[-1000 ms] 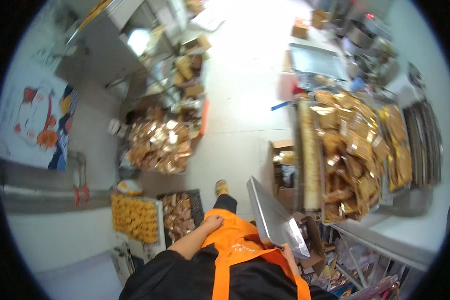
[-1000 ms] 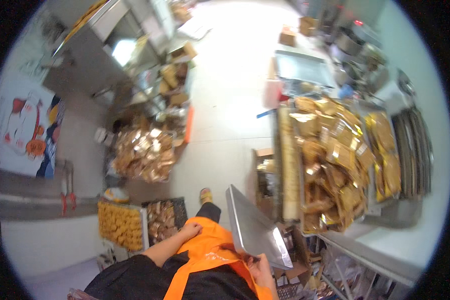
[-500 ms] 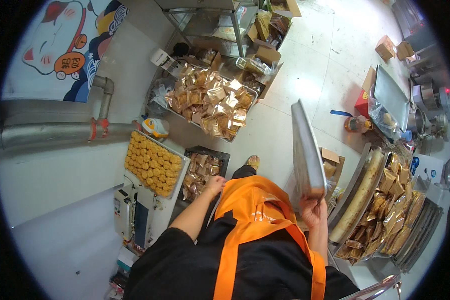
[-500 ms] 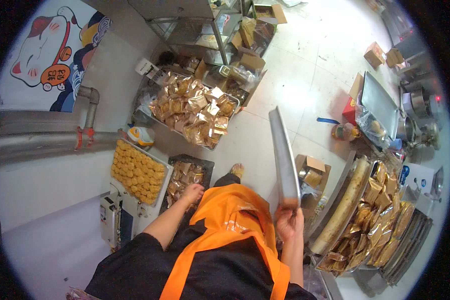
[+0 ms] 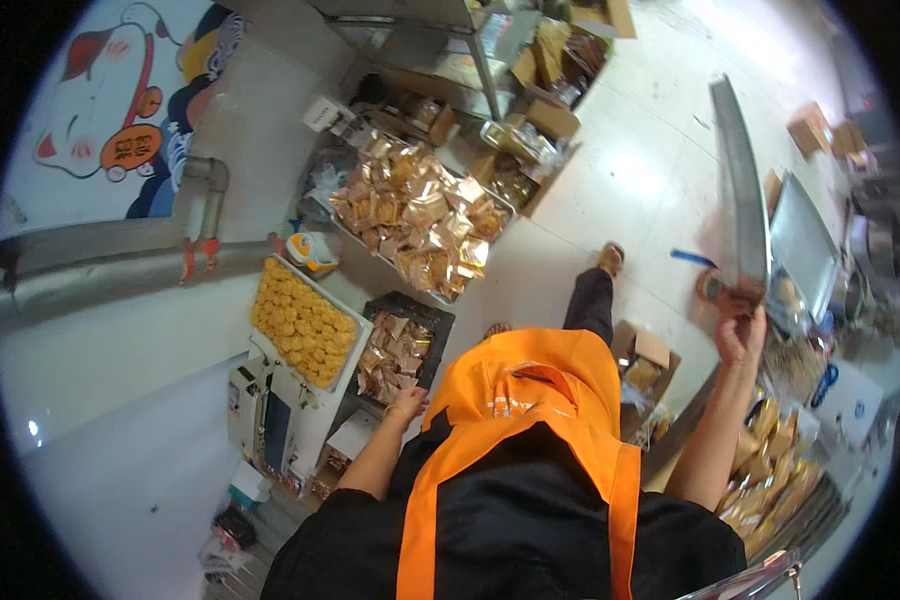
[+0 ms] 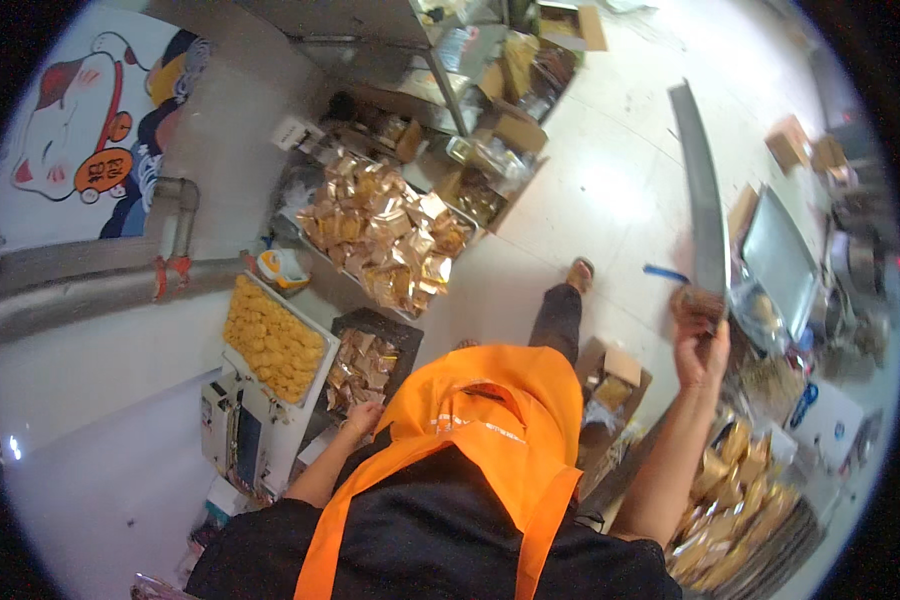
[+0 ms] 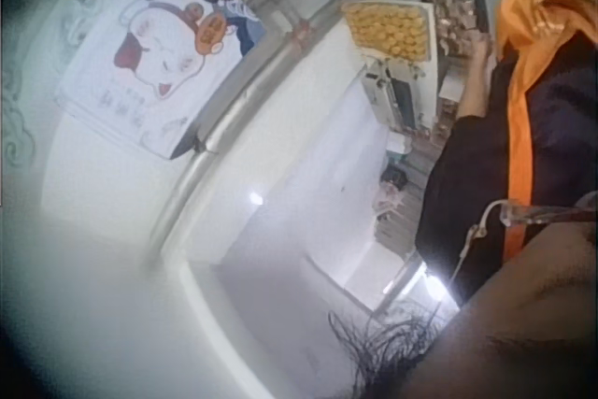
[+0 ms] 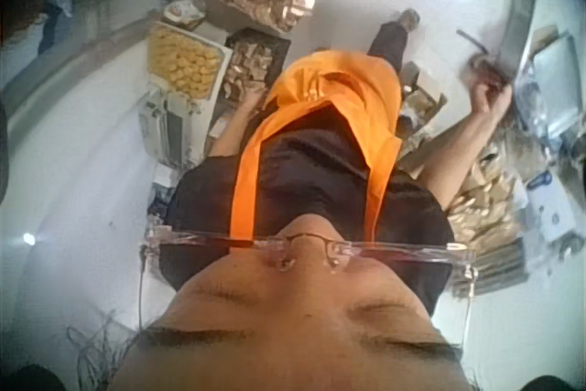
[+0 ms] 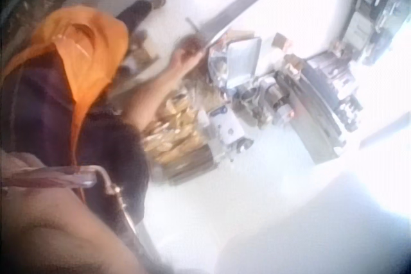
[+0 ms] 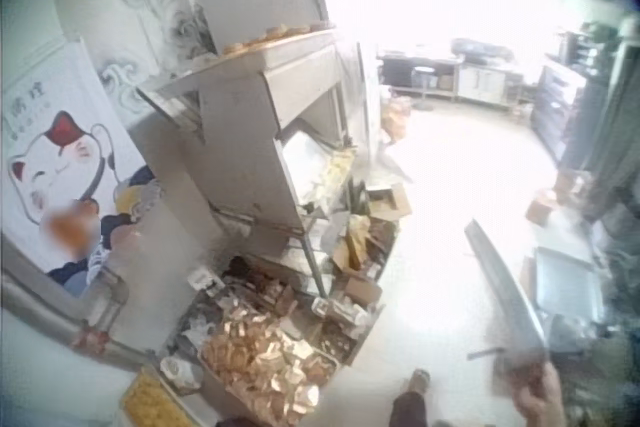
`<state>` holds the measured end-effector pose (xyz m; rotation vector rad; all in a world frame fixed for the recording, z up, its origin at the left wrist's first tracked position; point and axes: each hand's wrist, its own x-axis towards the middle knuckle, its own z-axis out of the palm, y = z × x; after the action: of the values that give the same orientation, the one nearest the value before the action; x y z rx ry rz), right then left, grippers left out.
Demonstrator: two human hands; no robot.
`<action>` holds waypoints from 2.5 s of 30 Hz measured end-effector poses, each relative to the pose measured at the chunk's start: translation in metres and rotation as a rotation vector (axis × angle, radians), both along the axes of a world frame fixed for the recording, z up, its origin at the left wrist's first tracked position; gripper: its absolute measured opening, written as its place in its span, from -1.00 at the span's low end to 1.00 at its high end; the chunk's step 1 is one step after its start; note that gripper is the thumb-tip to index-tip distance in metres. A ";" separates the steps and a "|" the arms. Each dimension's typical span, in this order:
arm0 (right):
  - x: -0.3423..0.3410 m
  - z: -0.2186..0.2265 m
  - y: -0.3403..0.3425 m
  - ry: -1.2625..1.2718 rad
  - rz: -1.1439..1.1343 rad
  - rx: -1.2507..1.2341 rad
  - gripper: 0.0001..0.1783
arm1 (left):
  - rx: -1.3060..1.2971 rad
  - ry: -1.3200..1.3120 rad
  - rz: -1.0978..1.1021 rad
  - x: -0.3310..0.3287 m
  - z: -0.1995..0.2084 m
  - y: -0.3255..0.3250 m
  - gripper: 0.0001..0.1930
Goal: The person carries a metal tray to a table, then sits on the floor and packs individually wrapped food items from the tray into a cardboard box. They arrange the items neatly and write on the box with a marker.
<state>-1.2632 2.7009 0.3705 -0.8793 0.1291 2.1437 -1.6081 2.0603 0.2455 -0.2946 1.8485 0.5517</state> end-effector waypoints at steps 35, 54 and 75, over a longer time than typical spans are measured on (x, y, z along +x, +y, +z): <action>0.297 -0.417 0.454 -0.896 -0.063 -0.542 0.01 | -0.349 0.298 -0.214 0.066 0.087 0.449 -0.70; -0.266 -0.220 0.231 -0.795 1.735 0.654 -0.51 | -0.268 0.468 0.696 0.165 0.009 0.361 -0.69; -0.826 -0.327 -0.101 -0.316 1.267 2.910 -0.85 | 0.321 0.129 1.600 0.008 -0.265 0.297 -0.77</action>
<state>-2.0897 2.6004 0.0438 -0.8303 2.9435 -0.4649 -1.5996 2.3577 -0.0197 -1.5513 1.2534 1.9113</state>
